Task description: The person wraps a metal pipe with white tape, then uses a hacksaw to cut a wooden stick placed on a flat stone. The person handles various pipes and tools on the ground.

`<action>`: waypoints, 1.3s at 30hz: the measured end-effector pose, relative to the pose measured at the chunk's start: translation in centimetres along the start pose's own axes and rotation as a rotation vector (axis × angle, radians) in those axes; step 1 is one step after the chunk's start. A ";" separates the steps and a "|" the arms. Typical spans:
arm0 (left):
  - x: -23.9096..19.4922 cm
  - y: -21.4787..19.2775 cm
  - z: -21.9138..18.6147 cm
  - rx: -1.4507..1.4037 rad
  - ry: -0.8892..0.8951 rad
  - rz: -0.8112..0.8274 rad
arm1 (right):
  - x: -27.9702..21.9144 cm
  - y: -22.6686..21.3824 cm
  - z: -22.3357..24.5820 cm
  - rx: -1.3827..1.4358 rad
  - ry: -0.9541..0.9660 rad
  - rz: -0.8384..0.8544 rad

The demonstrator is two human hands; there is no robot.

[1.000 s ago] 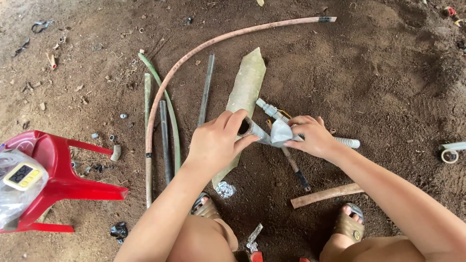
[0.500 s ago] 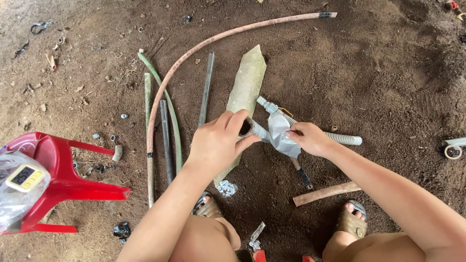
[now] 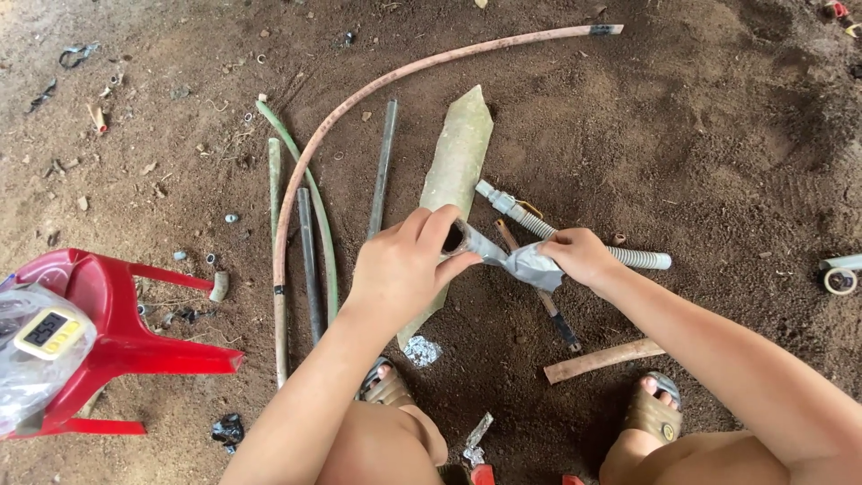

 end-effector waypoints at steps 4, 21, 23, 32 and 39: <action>-0.1 0.2 0.4 -0.001 -0.006 0.010 | 0.3 -1.3 -1.3 0.016 0.030 -0.058; -0.3 0.6 1.0 0.077 -0.046 0.008 | 1.6 -6.0 -4.5 0.017 0.085 -0.231; -0.4 0.6 1.1 0.074 -0.052 0.001 | 1.3 -6.9 -4.7 0.031 0.090 -0.269; -0.7 1.2 1.6 0.122 -0.125 0.012 | 2.9 -9.1 -8.5 0.043 0.135 -0.385; -1.0 2.1 2.7 0.110 -0.260 0.096 | 4.3 -10.5 -13.2 0.115 0.196 -0.451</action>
Point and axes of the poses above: each hand's wrist, its own x-axis towards the middle knuckle, its own y-axis out of the palm, z = x × y, the point moved 8 cm from there along x, towards the middle knuckle, and after that the axes turned 13 degrees about z, right-handed, at the moved point
